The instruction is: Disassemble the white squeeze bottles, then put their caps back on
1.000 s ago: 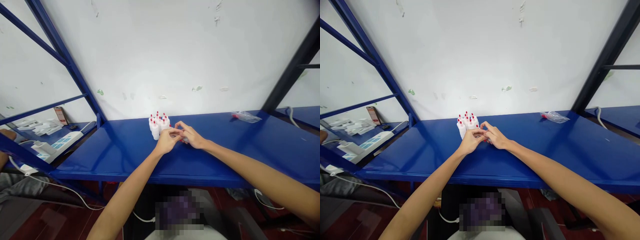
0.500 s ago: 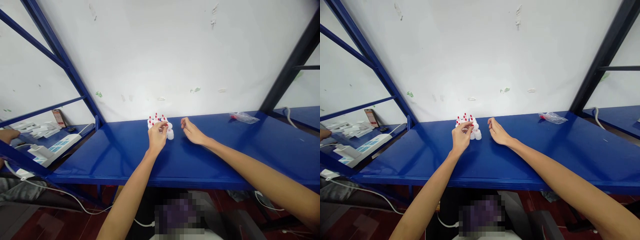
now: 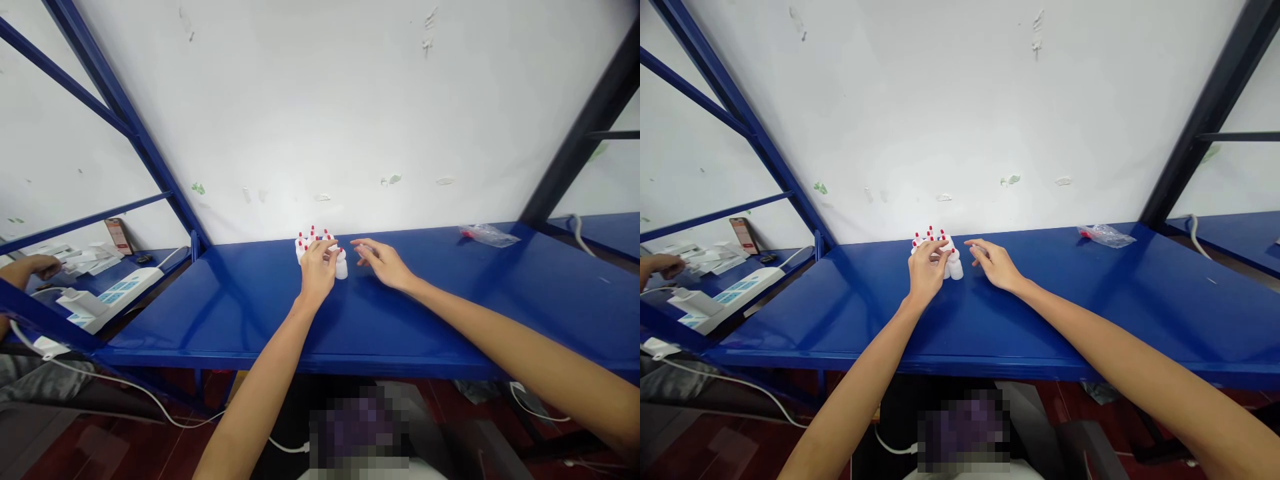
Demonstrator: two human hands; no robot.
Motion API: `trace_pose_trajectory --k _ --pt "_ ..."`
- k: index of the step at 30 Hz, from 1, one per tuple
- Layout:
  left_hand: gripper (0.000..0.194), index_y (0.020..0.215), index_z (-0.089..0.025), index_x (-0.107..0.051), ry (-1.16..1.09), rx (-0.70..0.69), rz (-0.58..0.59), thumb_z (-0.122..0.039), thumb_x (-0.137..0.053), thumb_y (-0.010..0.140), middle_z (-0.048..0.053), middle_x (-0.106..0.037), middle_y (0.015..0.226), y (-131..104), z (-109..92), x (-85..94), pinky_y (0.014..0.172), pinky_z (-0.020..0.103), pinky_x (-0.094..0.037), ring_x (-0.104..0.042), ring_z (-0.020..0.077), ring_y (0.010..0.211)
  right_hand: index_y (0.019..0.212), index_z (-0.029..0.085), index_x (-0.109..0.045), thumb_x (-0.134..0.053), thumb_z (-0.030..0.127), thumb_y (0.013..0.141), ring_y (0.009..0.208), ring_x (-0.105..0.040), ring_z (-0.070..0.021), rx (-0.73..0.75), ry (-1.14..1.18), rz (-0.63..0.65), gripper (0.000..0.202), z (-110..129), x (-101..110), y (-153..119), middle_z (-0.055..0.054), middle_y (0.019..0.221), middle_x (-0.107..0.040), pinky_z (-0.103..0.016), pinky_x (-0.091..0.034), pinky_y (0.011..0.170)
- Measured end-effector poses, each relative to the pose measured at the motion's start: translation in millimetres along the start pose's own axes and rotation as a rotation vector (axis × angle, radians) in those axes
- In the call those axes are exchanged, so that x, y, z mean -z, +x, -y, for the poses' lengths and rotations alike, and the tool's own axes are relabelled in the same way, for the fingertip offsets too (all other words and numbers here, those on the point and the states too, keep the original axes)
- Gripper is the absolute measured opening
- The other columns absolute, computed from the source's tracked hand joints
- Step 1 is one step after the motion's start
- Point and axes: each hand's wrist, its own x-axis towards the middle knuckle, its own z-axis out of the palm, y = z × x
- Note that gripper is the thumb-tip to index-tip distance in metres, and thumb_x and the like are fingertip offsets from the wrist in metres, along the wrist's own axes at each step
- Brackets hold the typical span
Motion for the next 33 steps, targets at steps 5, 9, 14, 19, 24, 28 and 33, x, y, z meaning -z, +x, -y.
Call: trace_pose_trajectory --k 5,9,14,19,24,28,33 --pt "0.011 0.098 -0.019 -0.07 -0.011 -0.109 -0.01 -0.014 -0.063 0.09 0.003 -0.069 0.096 -3 0 1.7 0.07 0.022 -0.059 -0.068 0.011 0.078 0.126 0.018 -0.061 -0.041 0.043 0.1 0.057 -0.058 -0.0146 0.038 -0.013 0.021 0.042 6 -4 -5 -0.003 0.081 -0.065 -0.03 -0.048 0.064" --pt "0.012 0.096 -0.019 -0.07 -0.013 -0.141 0.042 -0.015 -0.059 0.092 0.005 -0.069 0.096 -4 0 1.3 0.073 0.023 -0.058 -0.067 0.0136 0.089 0.128 0.018 -0.057 -0.035 0.035 0.1 0.071 -0.059 -0.0177 0.16 -0.108 0.097 0.039 7 -8 -6 -0.004 0.086 -0.063 -0.032 -0.048 0.073" --pt "0.014 0.089 -0.019 -0.07 -0.038 -0.099 0.074 -0.012 -0.058 0.091 0.004 -0.067 0.092 -5 1 3.6 0.072 0.023 -0.058 -0.065 0.0128 0.085 0.126 0.019 -0.053 -0.035 0.022 0.095 0.079 -0.057 -0.0187 0.239 -0.142 0.171 0.036 12 -8 -8 -0.004 0.089 -0.061 -0.034 -0.045 0.078" --pt "0.013 0.088 -0.019 -0.069 -0.02 -0.109 0.034 -0.013 -0.058 0.091 0.004 -0.068 0.091 -6 0 7.3 0.074 0.024 -0.058 -0.066 0.0127 0.083 0.11 0.02 -0.061 -0.051 0.035 0.092 0.067 -0.054 -0.0161 0.197 -0.236 0.304 0.026 24 -1 -13 -0.001 0.079 -0.062 -0.029 -0.04 0.068" --pt "0.014 0.097 -0.018 -0.068 -0.009 -0.056 -0.076 -0.017 -0.055 0.094 0.004 -0.073 0.094 -6 -1 11.3 0.08 0.026 -0.058 -0.069 0.0136 0.085 0.121 0.02 -0.062 -0.051 0.046 0.096 0.06 -0.056 -0.0165 0.198 -0.307 0.409 0.038 32 -7 -15 -0.001 0.07 -0.063 -0.028 -0.038 0.063" --pt "0.019 0.103 -0.018 -0.067 0.031 -0.089 -0.139 -0.016 -0.049 0.097 0.005 -0.073 0.097 -7 -5 15.6 0.082 0.027 -0.055 -0.069 0.0136 0.085 0.13 0.016 -0.058 -0.054 0.039 0.095 0.069 -0.064 -0.0216 0.194 -0.424 0.42 0.042 28 -19 -14 -0.007 0.078 -0.07 -0.029 -0.041 0.065" --pt "0.023 0.101 -0.019 -0.065 0.047 -0.138 -0.116 -0.011 -0.044 0.097 0.004 -0.071 0.092 -11 -10 13.9 0.081 0.028 -0.053 -0.066 0.0136 0.081 0.124 0.018 -0.055 -0.057 0.041 0.092 0.069 -0.065 -0.0221 0.14 -0.453 0.38 0.039 22 -25 -14 -0.005 0.078 -0.07 -0.028 -0.041 0.061"
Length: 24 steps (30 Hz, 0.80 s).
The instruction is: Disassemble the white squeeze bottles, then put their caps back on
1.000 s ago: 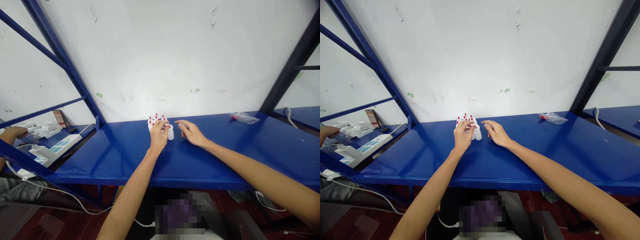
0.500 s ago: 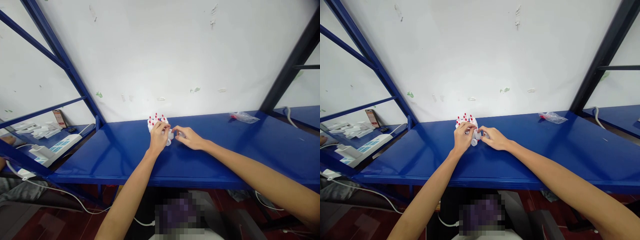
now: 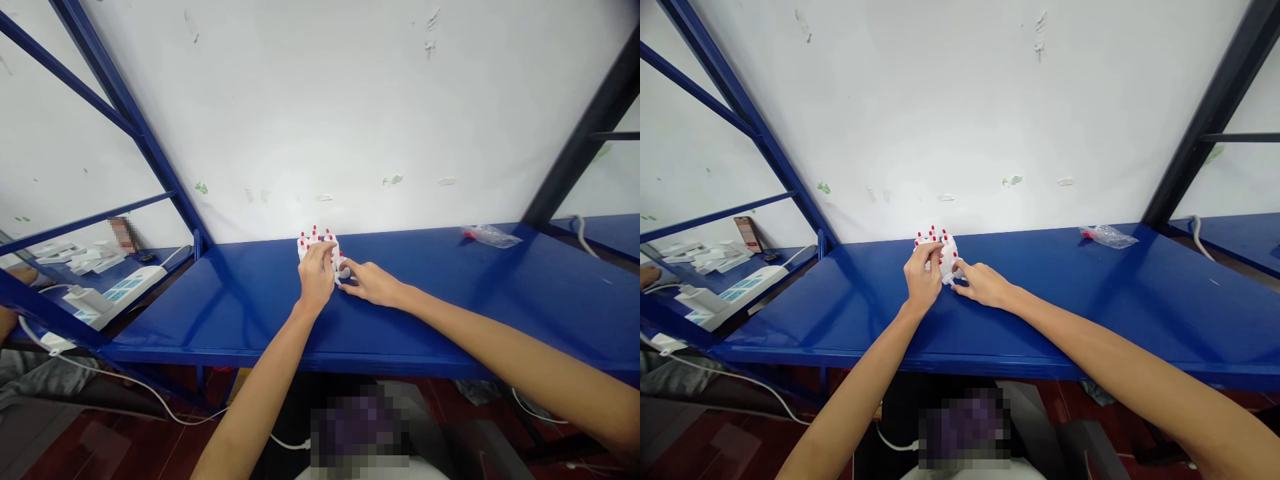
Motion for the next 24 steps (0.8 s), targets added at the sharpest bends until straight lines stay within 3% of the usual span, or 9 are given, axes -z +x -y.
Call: trace_pose_trajectory --k 3,9,12,15,18,21,24 --pt "0.025 0.1 -0.019 -0.065 -0.022 -0.012 0.054 -0.008 -0.043 0.096 0.005 -0.07 0.095 -2 1 -3.3 0.082 0.027 -0.053 -0.067 0.014 0.085 0.107 0.019 -0.063 -0.058 0.043 0.092 0.068 -0.064 -0.0224 -0.013 -0.037 0.017 0.03 1 -2 0 -0.006 0.074 -0.068 -0.029 -0.04 0.062" --pt "0.03 0.104 -0.019 -0.064 0.017 -0.177 0.334 -0.005 -0.04 0.094 0.008 -0.068 0.101 -14 12 7.8 0.088 0.03 -0.055 -0.066 0.0164 0.098 0.094 0.019 -0.064 -0.053 0.026 0.089 0.056 -0.054 -0.0154 0.043 0.008 0.025 0.013 -5 9 -3 -0.002 0.068 -0.064 -0.027 -0.036 0.059" --pt "0.031 0.108 -0.018 -0.065 0.08 -0.301 0.489 -0.005 -0.039 0.095 0.01 -0.067 0.107 -24 15 19.2 0.092 0.032 -0.054 -0.065 0.0182 0.103 0.089 0.019 -0.063 -0.051 0.028 0.089 0.058 -0.052 -0.014 0.027 0.095 -0.08 0.015 -14 27 -6 0.0 0.07 -0.063 -0.026 -0.037 0.06" --pt "0.03 0.109 -0.017 -0.064 0.105 -0.34 0.671 -0.006 -0.04 0.096 0.01 -0.067 0.107 -30 13 24.1 0.089 0.032 -0.055 -0.065 0.0189 0.099 0.085 0.018 -0.062 -0.044 0.036 0.095 0.064 -0.054 -0.0154 0.0 0.118 -0.225 0.027 -21 43 -3 -0.003 0.075 -0.064 -0.027 -0.038 0.063" --pt "0.025 0.108 -0.017 -0.065 0.024 -0.228 0.758 -0.011 -0.043 0.097 0.009 -0.068 0.102 -30 13 21.3 0.087 0.031 -0.055 -0.066 0.0183 0.095 0.075 0.019 -0.061 -0.039 0.041 0.099 0.069 -0.055 -0.017 0.022 0.066 -0.298 0.039 -23 49 9 -0.005 0.075 -0.063 -0.03 -0.038 0.068" --pt "0.015 0.102 -0.018 -0.066 -0.039 -0.036 0.777 -0.017 -0.054 0.094 0.006 -0.067 0.095 -27 13 16.8 0.08 0.029 -0.055 -0.065 0.0159 0.08 0.066 0.02 -0.056 -0.036 0.044 0.1 0.066 -0.054 -0.0175 0.017 -0.031 -0.3 0.047 -21 51 24 -0.005 0.07 -0.06 -0.031 -0.036 0.067" --pt "0.012 0.101 -0.019 -0.066 -0.017 0.054 0.779 -0.022 -0.06 0.091 0.005 -0.066 0.092 -25 11 16.3 0.074 0.028 -0.054 -0.063 0.0155 0.074 0.062 0.02 -0.054 -0.034 0.048 0.101 0.063 -0.052 -0.0181 -0.004 -0.136 -0.292 0.051 -18 53 38 -0.007 0.068 -0.059 -0.032 -0.032 0.063"
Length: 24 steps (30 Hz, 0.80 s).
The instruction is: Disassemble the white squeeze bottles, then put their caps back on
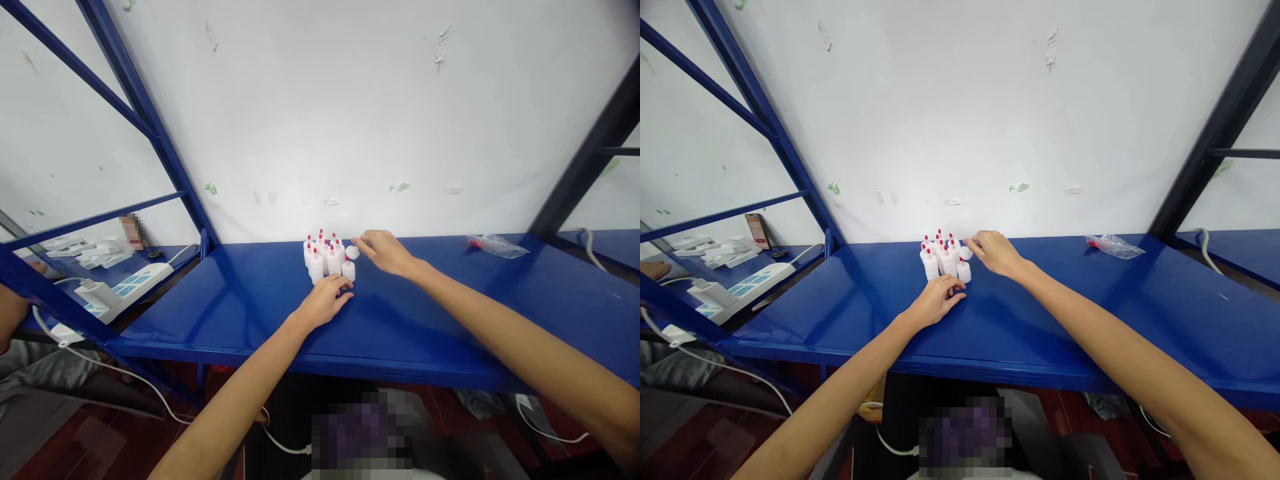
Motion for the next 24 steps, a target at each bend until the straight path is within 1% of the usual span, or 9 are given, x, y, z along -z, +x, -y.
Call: trace_pose_trajectory --k 2,4,8,10,13,16,20,22,24 --pt "0.014 0.099 -0.019 -0.066 0.066 0.041 -0.025 -0.029 -0.058 0.093 0.005 -0.067 0.092 -1 -3 1.8 0.073 0.029 -0.052 -0.064 0.0174 0.077 0.058 0.021 -0.051 -0.033 0.052 0.101 0.061 -0.05 -0.0178 0.003 -0.04 0.032 0.055 2 0 8 -0.007 0.065 -0.058 -0.032 -0.029 0.06" --pt "0.023 0.092 -0.019 -0.067 0.183 0.113 -0.035 -0.038 -0.053 0.095 0.006 -0.068 0.086 -4 -7 4.4 0.069 0.03 -0.05 -0.065 0.0199 0.075 0.054 0.021 -0.046 -0.034 0.056 0.1 0.056 -0.046 -0.0164 -0.002 -0.045 0.081 0.059 5 1 14 -0.006 0.058 -0.055 -0.032 -0.025 0.058" --pt "0.047 0.073 -0.017 -0.069 0.417 0.263 0.051 -0.053 -0.046 0.094 0.01 -0.068 0.071 -7 -11 9.2 0.066 0.035 -0.049 -0.067 0.0258 0.067 0.049 0.021 -0.044 -0.038 0.06 0.097 0.049 -0.04 -0.0142 -0.023 -0.045 0.149 0.062 10 -1 21 -0.004 0.05 -0.049 -0.032 -0.022 0.054" --pt "0.048 0.071 -0.017 -0.071 0.467 0.278 0.095 -0.052 -0.046 0.092 0.013 -0.069 0.072 -8 -12 10.4 0.066 0.037 -0.049 -0.068 0.0287 0.069 0.05 0.021 -0.048 -0.04 0.061 0.097 0.049 -0.042 -0.0149 -0.043 -0.054 0.183 0.061 12 -3 21 -0.004 0.049 -0.049 -0.032 -0.024 0.054" --pt "0.041 0.072 -0.017 -0.073 0.47 0.252 0.136 -0.046 -0.05 0.089 0.013 -0.071 0.073 -9 -13 11.3 0.066 0.036 -0.049 -0.069 0.0289 0.071 0.053 0.022 -0.05 -0.037 0.059 0.098 0.051 -0.047 -0.0164 -0.098 -0.036 0.19 0.06 12 -4 17 -0.005 0.051 -0.052 -0.032 -0.026 0.056" --pt "0.038 0.07 -0.018 -0.073 0.45 0.21 0.162 -0.039 -0.049 0.089 0.012 -0.071 0.072 -9 -13 12.1 0.066 0.035 -0.047 -0.069 0.027 0.069 0.053 0.022 -0.045 -0.031 0.053 0.1 0.055 -0.048 -0.017 -0.115 0.011 0.082 0.058 9 -3 7 -0.005 0.054 -0.052 -0.032 -0.027 0.059" --pt "0.038 0.066 -0.017 -0.071 0.428 0.163 0.168 -0.034 -0.047 0.09 0.011 -0.07 0.069 -9 -12 13.6 0.063 0.033 -0.044 -0.067 0.0251 0.064 0.057 0.022 -0.042 -0.034 0.038 0.095 0.058 -0.047 -0.0163 -0.028 0.206 -0.099 0.043 4 -10 -23 -0.003 0.058 -0.051 -0.032 -0.031 0.062" --pt "0.038 0.064 -0.018 -0.068 0.416 0.142 0.162 -0.033 -0.046 0.092 0.01 -0.068 0.066 -9 -11 14.6 0.061 0.032 -0.041 -0.065 0.023 0.062 0.056 0.022 -0.043 -0.033 0.032 0.091 0.055 -0.046 -0.0152 0.003 0.387 -0.095 0.038 7 -17 -41 -0.002 0.055 -0.049 -0.031 -0.033 0.061" --pt "0.04 0.066 -0.018 -0.066 0.403 0.121 0.15 -0.033 -0.043 0.095 0.007 -0.067 0.066 -9 -11 15.4 0.06 0.03 -0.039 -0.063 0.0203 0.062 0.055 0.022 -0.044 -0.033 0.032 0.089 0.051 -0.044 -0.014 0.001 0.576 -0.016 0.037 15 -23 -54 0.0 0.052 -0.047 -0.029 -0.033 0.056"
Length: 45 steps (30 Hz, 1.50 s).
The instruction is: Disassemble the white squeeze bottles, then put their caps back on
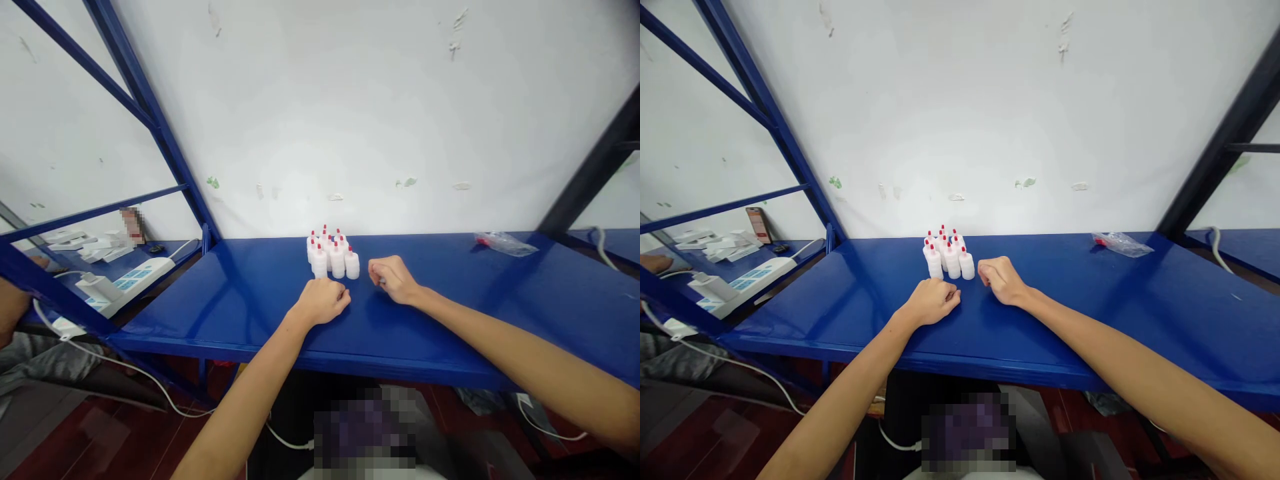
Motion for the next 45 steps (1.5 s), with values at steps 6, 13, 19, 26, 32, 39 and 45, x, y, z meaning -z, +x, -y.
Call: trace_pose_trajectory --k 6,13,19,26,32,39,45 --pt "0.039 0.072 -0.016 -0.064 -0.256 -0.144 -0.494 -0.028 -0.039 0.1 0.002 -0.059 0.065 2 -4 -0.1 0.06 0.026 -0.038 -0.053 0.0123 0.059 0.06 0.022 -0.038 -0.034 0.036 0.089 0.045 -0.036 -0.0111 -0.162 0.443 0.134 0.033 24 -26 -2 0.002 0.051 -0.046 -0.027 -0.027 0.046" --pt "0.03 0.103 -0.017 -0.075 -0.478 -0.216 -0.816 -0.029 -0.047 0.1 0.004 -0.061 0.085 7 -7 -4.2 0.067 0.024 -0.047 -0.058 0.0115 0.074 0.07 0.019 -0.049 -0.037 0.042 0.09 0.049 -0.034 -0.0103 -0.278 0.787 0.224 0.033 23 -42 -4 0.0 0.065 -0.05 -0.026 -0.027 0.048" --pt "0.031 0.106 -0.019 -0.077 -0.552 -0.215 -0.752 -0.031 -0.049 0.1 0.006 -0.061 0.092 9 -9 -5.9 0.07 0.027 -0.05 -0.059 0.0125 0.078 0.064 0.019 -0.05 -0.045 0.043 0.086 0.056 -0.036 -0.0128 -0.257 0.804 0.136 0.033 12 -50 -3 0.001 0.061 -0.042 -0.028 -0.031 0.054" --pt "0.031 0.11 -0.019 -0.076 -0.586 -0.19 -0.784 -0.03 -0.049 0.1 0.006 -0.065 0.096 9 -8 -5.3 0.077 0.028 -0.051 -0.062 0.013 0.082 0.071 0.019 -0.052 -0.055 0.05 0.089 0.054 -0.044 -0.0126 -0.223 0.935 0.138 0.036 20 -51 0 0.002 0.062 -0.048 -0.029 -0.036 0.054" --pt "0.03 0.098 -0.018 -0.077 -0.561 -0.134 -0.828 -0.028 -0.049 0.099 0.006 -0.065 0.091 9 -9 -4.6 0.074 0.027 -0.05 -0.063 0.0138 0.083 0.074 0.019 -0.05 -0.047 0.06 0.094 0.045 -0.041 -0.0091 -0.249 0.923 0.166 0.045 25 -50 0 0.002 0.062 -0.052 -0.026 -0.029 0.046" --pt "0.034 0.082 -0.017 -0.075 -0.474 -0.179 -0.694 -0.028 -0.047 0.099 0.008 -0.066 0.094 10 -9 -6.5 0.074 0.03 -0.049 -0.058 0.015 0.079 0.067 0.018 -0.052 -0.061 0.053 0.082 0.044 -0.037 -0.008 -0.337 1.011 0.155 0.039 28 -47 2 0.004 0.056 -0.048 -0.024 -0.026 0.045" --pt "0.033 0.083 -0.018 -0.073 -0.344 -0.228 -0.664 -0.027 -0.045 0.099 0.007 -0.066 0.097 9 -7 -6.3 0.075 0.031 -0.047 -0.055 0.0153 0.08 0.059 0.017 -0.051 -0.055 0.047 0.083 0.04 -0.031 -0.0069 -0.358 0.984 0.162 0.039 20 -46 1 0.004 0.049 -0.043 -0.024 -0.022 0.043"
